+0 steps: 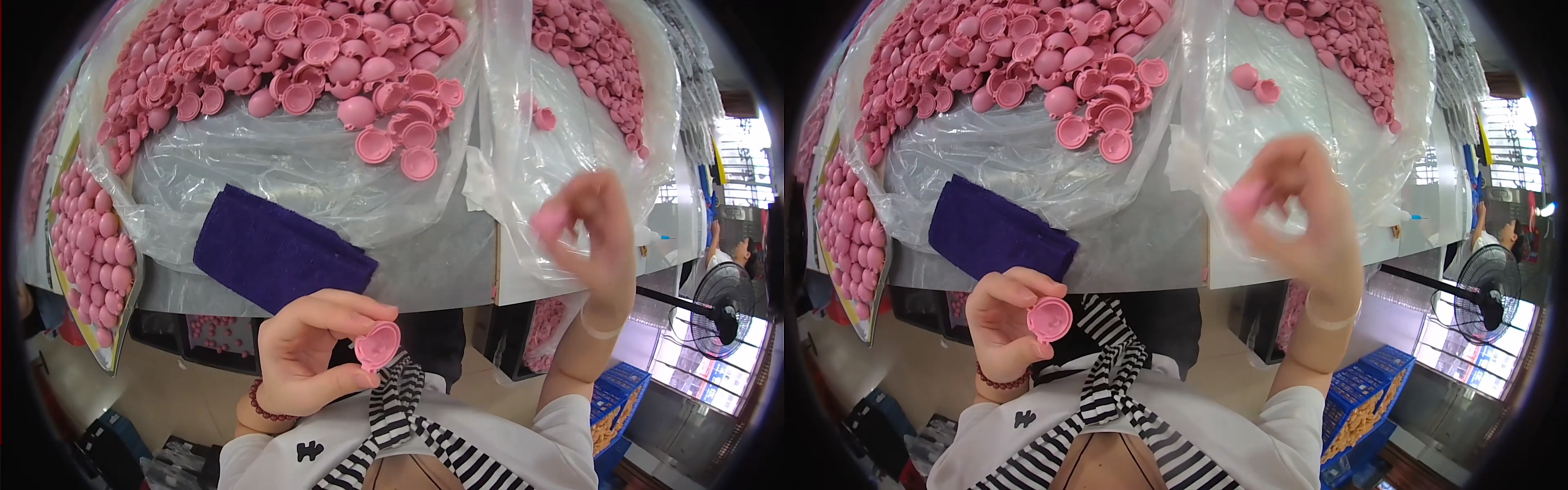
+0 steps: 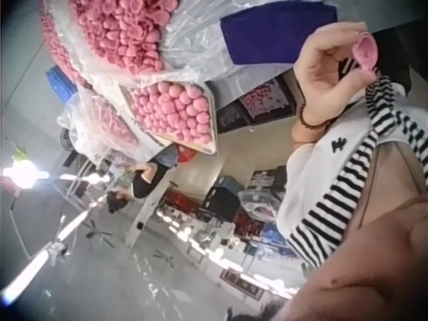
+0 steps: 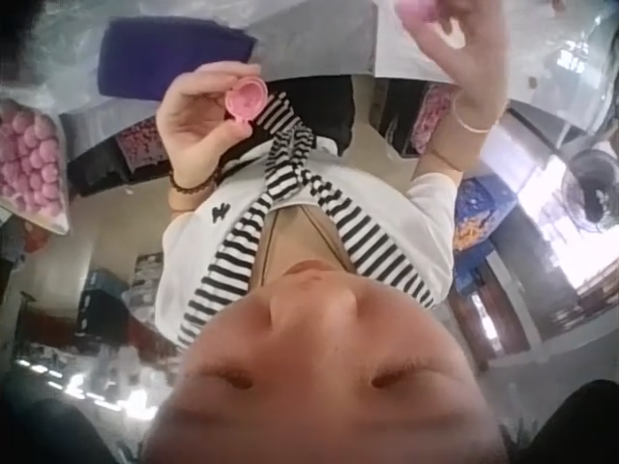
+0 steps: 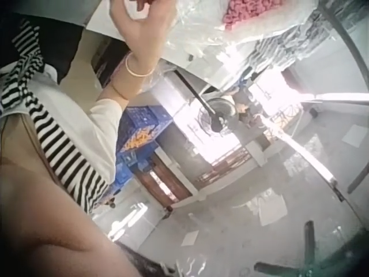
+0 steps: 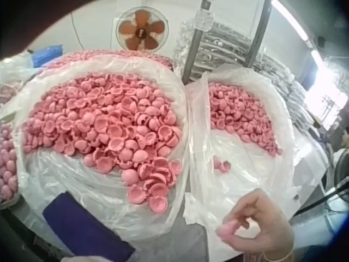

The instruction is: Applying glue to pink plastic semi-spheres and joining them together to form spheres.

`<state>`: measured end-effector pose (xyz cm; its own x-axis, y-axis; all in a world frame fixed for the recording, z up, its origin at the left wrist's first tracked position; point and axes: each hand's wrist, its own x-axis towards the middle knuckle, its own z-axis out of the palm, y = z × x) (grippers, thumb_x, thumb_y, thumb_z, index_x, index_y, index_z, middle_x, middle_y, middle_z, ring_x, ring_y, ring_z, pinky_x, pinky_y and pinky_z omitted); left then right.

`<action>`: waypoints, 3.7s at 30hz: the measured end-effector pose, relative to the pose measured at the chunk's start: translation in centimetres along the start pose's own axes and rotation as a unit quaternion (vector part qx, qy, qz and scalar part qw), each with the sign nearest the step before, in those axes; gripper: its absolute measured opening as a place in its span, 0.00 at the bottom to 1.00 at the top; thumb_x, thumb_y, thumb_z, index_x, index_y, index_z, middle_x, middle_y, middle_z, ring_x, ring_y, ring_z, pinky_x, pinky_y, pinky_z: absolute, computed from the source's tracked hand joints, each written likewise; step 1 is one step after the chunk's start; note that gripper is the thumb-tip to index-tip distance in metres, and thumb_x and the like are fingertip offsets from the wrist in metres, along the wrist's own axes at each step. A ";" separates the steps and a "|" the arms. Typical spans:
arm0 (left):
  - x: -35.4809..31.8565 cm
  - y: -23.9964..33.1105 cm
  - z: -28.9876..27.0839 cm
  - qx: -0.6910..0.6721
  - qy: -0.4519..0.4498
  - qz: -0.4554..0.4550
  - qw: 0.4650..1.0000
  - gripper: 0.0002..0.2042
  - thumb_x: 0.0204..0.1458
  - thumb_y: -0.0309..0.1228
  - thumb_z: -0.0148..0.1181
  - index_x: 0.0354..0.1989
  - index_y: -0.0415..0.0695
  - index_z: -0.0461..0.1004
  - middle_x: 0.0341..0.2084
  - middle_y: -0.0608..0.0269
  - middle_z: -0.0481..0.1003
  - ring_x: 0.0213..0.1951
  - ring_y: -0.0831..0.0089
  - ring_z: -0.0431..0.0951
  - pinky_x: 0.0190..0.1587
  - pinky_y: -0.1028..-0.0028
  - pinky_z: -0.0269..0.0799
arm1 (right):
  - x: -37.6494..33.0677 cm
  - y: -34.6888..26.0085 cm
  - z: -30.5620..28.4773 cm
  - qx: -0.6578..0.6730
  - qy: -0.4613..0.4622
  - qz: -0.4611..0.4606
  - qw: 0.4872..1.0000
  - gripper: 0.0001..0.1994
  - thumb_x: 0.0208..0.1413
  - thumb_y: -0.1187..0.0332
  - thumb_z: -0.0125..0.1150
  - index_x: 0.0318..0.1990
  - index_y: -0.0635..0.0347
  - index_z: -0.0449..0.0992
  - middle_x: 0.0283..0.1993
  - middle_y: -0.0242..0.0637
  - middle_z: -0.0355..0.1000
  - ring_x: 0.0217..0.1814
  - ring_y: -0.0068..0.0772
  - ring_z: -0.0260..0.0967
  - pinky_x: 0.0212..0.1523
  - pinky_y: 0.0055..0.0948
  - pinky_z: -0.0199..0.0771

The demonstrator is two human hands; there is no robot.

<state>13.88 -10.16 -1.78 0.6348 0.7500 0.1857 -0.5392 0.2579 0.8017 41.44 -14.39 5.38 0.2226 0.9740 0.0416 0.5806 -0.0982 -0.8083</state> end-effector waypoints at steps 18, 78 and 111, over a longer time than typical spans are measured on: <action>0.3 0.4 0.3 -0.126 0.031 -0.086 0.988 0.21 0.40 0.16 0.61 0.45 0.32 0.63 0.45 0.43 0.66 0.48 0.64 0.69 0.52 0.68 0.64 | -1.2 -0.8 7.7 -0.146 -0.086 -0.246 0.954 0.15 0.35 0.78 0.61 0.36 0.64 0.73 0.38 0.38 0.67 0.32 0.32 0.66 0.32 0.26 0.68; 1.9 -3.2 2.3 0.229 -0.028 0.104 0.968 0.28 0.24 0.39 0.73 0.36 0.39 0.71 0.37 0.50 0.72 0.36 0.67 0.73 0.37 0.74 0.68 | -7.1 -0.5 11.5 0.483 -0.017 -0.104 0.869 0.10 0.56 0.65 0.46 0.36 0.64 0.67 0.33 0.43 0.70 0.36 0.37 0.69 0.44 0.37 0.65; 1.0 0.4 1.0 -0.205 -0.020 -0.158 0.966 0.19 0.38 0.33 0.66 0.36 0.37 0.69 0.29 0.50 0.73 0.33 0.66 0.73 0.37 0.71 0.67 | -10.0 22.3 -14.1 -0.043 0.507 0.126 0.852 0.27 0.51 0.62 0.57 0.54 0.67 0.55 0.46 0.40 0.68 0.46 0.26 0.64 0.48 0.22 0.60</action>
<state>14.87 -9.94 -0.69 0.8195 0.5731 -0.0028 -0.4844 0.6953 0.5309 63.20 -29.20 -4.80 0.8847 0.2477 0.3949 0.4606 -0.3348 -0.8220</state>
